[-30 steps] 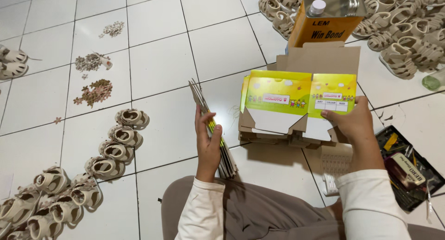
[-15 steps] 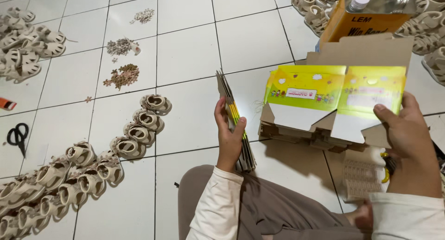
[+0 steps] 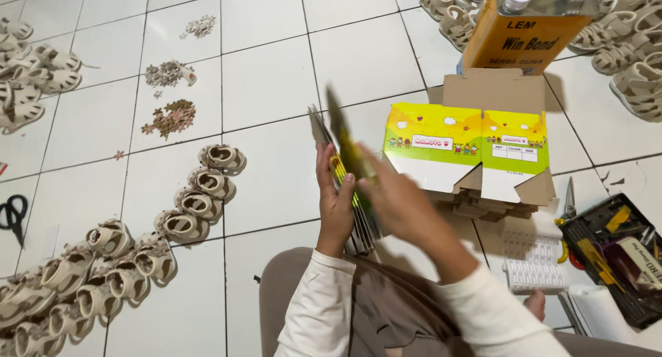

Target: The person sits on the floor and assembles flat-packed cardboard boxes by folding the flaps and inserting them into slots. They handle multiple boxes, stacking them as they are completed, and also apply a sticker to one of the boxes.

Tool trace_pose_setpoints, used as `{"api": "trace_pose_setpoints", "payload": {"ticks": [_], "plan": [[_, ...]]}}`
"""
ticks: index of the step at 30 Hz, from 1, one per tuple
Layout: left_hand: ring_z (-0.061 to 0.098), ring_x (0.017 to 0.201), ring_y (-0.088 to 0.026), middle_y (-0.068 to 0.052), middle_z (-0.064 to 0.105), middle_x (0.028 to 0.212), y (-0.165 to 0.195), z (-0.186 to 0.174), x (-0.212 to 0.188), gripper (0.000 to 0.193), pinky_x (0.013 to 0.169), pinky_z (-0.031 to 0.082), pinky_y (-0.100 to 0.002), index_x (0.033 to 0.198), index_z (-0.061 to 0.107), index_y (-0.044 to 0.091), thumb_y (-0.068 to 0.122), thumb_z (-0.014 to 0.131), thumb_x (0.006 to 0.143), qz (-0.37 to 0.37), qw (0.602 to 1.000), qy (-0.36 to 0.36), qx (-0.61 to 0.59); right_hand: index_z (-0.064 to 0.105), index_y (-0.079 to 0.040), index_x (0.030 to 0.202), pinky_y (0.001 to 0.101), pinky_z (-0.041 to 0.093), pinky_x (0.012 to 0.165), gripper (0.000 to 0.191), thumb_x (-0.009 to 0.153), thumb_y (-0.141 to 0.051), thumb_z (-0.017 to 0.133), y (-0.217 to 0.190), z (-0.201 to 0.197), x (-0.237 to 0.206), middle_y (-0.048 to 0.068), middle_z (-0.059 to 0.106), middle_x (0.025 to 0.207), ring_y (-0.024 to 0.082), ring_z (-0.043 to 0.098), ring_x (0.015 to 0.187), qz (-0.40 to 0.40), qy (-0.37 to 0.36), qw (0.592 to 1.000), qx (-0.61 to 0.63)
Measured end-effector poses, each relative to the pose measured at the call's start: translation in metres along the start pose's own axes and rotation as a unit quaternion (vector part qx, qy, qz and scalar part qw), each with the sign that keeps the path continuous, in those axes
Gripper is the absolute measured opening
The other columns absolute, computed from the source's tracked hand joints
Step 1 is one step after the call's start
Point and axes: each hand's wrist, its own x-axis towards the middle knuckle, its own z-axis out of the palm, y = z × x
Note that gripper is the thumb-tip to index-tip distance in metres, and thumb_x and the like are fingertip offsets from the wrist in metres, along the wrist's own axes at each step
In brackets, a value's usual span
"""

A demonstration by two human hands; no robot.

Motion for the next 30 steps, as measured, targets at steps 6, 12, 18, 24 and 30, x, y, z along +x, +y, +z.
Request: {"api": "trace_pose_setpoints", "payload": {"ticks": [6, 12, 18, 24, 30], "plan": [[0.026, 0.16, -0.033, -0.022, 0.022, 0.171, 0.001, -0.012, 0.005, 0.02, 0.119, 0.034, -0.043, 0.114, 0.069, 0.011, 0.021, 0.056, 0.103, -0.026, 0.998, -0.014, 0.054, 0.04, -0.018, 0.156, 0.0484, 0.053, 0.075, 0.053, 0.106, -0.033, 0.041, 0.021, 0.036, -0.009, 0.025, 0.072, 0.094, 0.042, 0.069, 0.083, 0.104, -0.108, 0.988, 0.047], [0.034, 0.155, -0.035, -0.023, 0.021, 0.172, 0.009, -0.007, 0.007, 0.02, 0.121, 0.031, -0.045, 0.108, 0.069, 0.011, 0.026, 0.066, 0.097, -0.016, 0.993, -0.03, 0.11, 0.069, -0.016, 0.135, 0.0344, 0.06, 0.067, 0.042, 0.098, -0.033, 0.06, 0.085, 0.02, -0.038, 0.007, 0.073, 0.099, 0.015, 0.065, 0.075, 0.215, -0.078, 0.945, 0.236], [0.031, 0.157, -0.036, -0.024, 0.022, 0.171, 0.013, -0.003, 0.006, 0.016, 0.121, 0.031, -0.046, 0.106, 0.067, 0.011, 0.025, 0.065, 0.098, -0.011, 0.995, -0.015, 0.099, 0.063, 0.003, 0.133, 0.0546, 0.041, 0.095, 0.07, 0.082, -0.038, 0.087, 0.172, -0.088, -0.051, 0.029, 0.054, 0.128, 0.048, 0.048, 0.118, 0.198, 0.262, 0.878, -0.348], [0.035, 0.154, -0.035, -0.023, 0.022, 0.171, 0.013, -0.002, 0.006, 0.017, 0.119, 0.034, -0.044, 0.107, 0.067, 0.012, 0.025, 0.063, 0.098, -0.011, 0.995, -0.015, 0.095, 0.06, -0.002, 0.137, 0.0556, 0.048, 0.101, 0.09, 0.071, -0.056, 0.088, 0.212, -0.115, -0.05, 0.027, 0.052, 0.136, 0.046, 0.05, 0.127, 0.415, 0.128, 0.862, -0.262], [0.033, 0.155, -0.035, -0.023, 0.024, 0.17, 0.013, -0.003, 0.005, 0.018, 0.119, 0.033, -0.045, 0.108, 0.066, 0.011, 0.025, 0.062, 0.099, -0.009, 0.995, -0.014, 0.093, 0.046, -0.006, 0.148, 0.0474, 0.051, 0.095, 0.111, 0.059, -0.045, 0.099, 0.219, -0.125, -0.043, 0.03, 0.048, 0.136, 0.046, 0.06, 0.116, 0.438, 0.175, 0.86, -0.194]]}}
